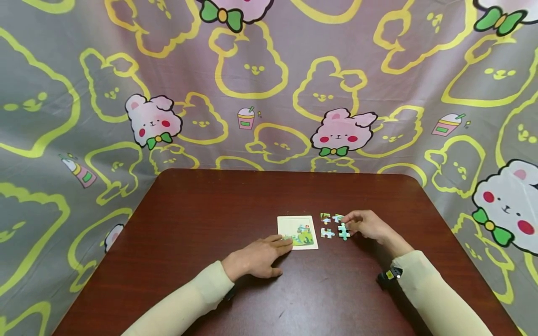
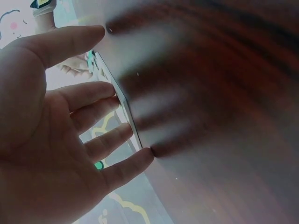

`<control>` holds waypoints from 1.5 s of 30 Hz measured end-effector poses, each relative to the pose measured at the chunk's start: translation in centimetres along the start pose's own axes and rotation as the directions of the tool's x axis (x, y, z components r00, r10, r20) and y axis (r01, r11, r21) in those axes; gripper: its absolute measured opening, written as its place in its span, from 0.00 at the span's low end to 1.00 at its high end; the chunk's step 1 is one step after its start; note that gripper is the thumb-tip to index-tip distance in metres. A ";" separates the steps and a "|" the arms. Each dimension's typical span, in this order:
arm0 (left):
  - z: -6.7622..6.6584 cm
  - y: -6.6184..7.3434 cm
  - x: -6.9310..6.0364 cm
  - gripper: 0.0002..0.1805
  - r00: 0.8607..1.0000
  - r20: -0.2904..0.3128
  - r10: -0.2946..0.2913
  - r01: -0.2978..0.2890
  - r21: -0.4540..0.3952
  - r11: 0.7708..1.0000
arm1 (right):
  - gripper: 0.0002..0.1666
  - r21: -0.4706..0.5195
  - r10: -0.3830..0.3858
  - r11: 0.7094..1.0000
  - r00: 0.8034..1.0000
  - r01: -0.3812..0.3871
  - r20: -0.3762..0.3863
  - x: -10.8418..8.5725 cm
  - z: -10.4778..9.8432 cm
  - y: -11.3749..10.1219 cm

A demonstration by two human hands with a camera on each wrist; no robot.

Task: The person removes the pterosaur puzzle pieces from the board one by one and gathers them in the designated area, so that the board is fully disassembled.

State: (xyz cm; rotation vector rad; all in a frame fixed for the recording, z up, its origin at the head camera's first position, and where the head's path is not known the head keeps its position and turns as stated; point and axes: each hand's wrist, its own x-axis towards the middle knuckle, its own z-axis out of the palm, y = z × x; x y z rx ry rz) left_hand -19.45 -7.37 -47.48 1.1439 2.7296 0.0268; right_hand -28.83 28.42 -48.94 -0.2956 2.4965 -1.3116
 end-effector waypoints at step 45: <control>-0.1 0.2 -0.2 0.40 1.000 0.014 -0.015 0.015 -0.016 1.000 | 0.09 -0.026 -0.079 0.996 0.995 0.081 0.064 2.7 6.0 -4.9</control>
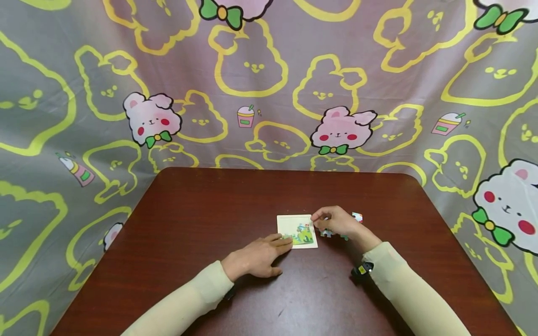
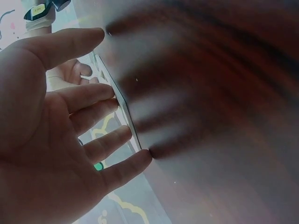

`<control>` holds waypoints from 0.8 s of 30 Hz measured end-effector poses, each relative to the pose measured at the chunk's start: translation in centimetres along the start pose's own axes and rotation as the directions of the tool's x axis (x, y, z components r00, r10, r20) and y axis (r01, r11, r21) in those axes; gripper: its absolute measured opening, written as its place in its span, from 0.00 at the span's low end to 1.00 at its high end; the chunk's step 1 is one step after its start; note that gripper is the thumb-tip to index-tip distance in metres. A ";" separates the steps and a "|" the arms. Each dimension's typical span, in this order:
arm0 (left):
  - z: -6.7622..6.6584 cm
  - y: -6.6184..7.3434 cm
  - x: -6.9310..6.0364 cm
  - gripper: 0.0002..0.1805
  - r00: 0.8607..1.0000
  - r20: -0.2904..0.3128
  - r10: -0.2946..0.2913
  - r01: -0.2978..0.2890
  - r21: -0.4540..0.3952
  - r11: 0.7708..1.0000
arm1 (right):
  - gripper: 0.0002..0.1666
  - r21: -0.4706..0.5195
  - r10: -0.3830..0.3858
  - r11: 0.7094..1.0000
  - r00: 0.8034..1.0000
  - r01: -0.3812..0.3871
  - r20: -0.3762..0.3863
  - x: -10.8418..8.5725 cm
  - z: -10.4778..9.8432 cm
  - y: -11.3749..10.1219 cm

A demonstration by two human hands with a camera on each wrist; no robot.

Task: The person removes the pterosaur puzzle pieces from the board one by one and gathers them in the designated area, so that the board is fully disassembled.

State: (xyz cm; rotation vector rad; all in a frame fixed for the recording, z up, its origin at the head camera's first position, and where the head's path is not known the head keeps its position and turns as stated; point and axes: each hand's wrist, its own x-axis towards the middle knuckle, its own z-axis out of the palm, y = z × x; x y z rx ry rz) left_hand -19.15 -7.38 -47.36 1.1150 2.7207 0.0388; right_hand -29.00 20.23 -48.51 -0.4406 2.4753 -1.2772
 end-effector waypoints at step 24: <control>-0.1 -0.2 0.0 0.40 1.000 -0.001 0.013 -0.013 0.003 1.000 | 0.08 -0.011 -0.039 0.999 0.999 0.039 0.036 1.0 1.4 -1.1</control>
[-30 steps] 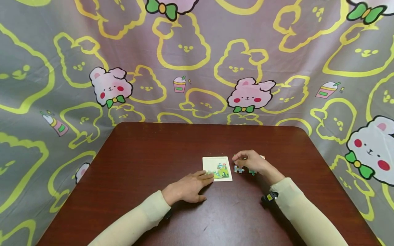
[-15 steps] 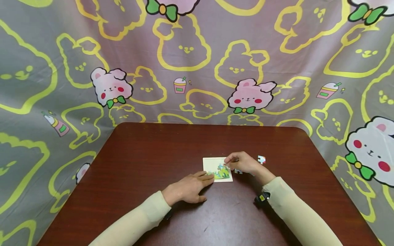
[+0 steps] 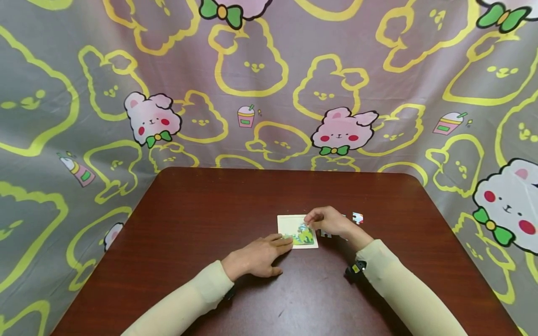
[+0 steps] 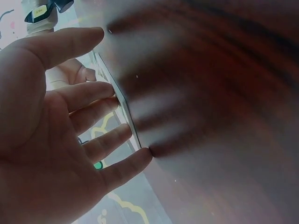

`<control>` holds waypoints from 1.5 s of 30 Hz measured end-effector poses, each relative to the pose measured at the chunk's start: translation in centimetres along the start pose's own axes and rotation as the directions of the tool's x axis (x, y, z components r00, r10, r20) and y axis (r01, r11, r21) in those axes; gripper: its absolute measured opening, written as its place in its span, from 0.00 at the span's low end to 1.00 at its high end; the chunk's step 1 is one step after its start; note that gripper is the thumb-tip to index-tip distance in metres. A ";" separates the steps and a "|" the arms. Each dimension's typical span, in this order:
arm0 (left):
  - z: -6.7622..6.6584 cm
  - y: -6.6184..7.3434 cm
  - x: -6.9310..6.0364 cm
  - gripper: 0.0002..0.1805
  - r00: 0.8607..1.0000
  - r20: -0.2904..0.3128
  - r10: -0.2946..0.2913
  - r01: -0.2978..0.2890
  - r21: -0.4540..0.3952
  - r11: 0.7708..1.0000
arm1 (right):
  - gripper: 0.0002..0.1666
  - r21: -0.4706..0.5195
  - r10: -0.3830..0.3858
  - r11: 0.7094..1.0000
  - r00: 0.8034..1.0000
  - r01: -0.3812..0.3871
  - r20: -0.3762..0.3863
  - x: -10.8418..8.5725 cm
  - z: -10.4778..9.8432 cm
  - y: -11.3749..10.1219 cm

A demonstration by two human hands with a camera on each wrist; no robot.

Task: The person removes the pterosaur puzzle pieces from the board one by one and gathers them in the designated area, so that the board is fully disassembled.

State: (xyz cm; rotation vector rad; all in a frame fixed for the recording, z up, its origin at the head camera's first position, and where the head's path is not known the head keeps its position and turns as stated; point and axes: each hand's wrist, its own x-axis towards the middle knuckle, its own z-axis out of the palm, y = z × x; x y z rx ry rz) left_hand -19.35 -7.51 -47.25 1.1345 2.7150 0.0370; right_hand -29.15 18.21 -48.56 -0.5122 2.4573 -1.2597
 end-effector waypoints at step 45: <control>-0.3 0.4 0.2 0.40 1.000 0.017 -0.014 0.014 0.003 1.000 | 0.07 -0.101 0.001 0.995 0.999 -0.007 -0.053 0.9 0.0 0.1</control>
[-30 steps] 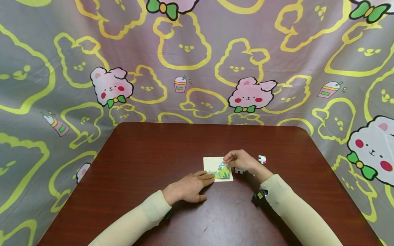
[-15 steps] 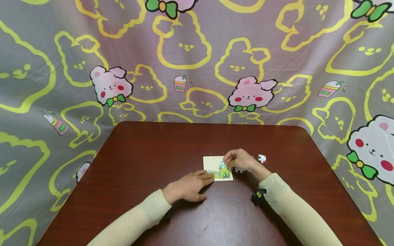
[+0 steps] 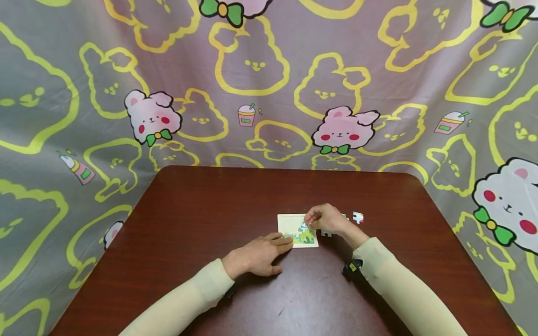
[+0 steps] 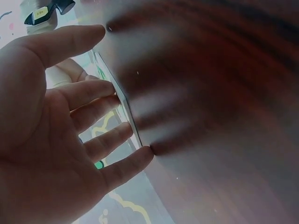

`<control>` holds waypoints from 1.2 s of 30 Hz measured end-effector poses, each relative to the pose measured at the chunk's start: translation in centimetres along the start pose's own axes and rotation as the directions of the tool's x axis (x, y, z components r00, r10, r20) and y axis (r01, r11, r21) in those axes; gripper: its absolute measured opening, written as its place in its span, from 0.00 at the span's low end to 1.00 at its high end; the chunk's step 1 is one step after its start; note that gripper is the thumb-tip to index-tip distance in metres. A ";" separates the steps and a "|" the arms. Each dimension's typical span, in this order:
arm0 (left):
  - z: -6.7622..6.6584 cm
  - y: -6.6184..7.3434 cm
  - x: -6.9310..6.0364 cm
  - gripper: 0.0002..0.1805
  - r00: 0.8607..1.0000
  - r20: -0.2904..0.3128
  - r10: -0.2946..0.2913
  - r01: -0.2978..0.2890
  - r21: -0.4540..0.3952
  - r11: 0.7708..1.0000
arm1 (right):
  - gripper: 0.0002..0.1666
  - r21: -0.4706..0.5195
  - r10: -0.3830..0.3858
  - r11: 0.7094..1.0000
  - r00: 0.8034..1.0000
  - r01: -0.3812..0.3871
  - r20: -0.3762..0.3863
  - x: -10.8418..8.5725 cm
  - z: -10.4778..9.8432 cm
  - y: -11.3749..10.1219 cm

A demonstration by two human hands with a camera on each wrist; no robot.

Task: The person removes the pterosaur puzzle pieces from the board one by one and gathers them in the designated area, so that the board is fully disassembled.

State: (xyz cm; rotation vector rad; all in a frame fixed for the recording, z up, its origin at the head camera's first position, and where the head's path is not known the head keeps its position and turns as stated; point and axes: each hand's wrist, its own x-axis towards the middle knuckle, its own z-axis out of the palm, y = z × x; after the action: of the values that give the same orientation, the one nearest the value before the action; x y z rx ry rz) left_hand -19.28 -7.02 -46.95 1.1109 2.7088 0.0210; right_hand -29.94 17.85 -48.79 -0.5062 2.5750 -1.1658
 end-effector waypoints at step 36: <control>0.2 0.7 0.8 0.40 0.998 -0.019 0.060 -0.059 0.070 0.996 | 0.09 -0.028 -0.138 0.990 0.989 0.139 0.047 -0.4 -0.2 0.4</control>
State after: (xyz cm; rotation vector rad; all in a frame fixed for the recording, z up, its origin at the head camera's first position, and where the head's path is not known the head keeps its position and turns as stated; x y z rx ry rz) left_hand -19.27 -5.95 -47.18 1.2176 2.7134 -0.0521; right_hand -29.69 18.37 -48.93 -0.7202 2.5580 -1.1450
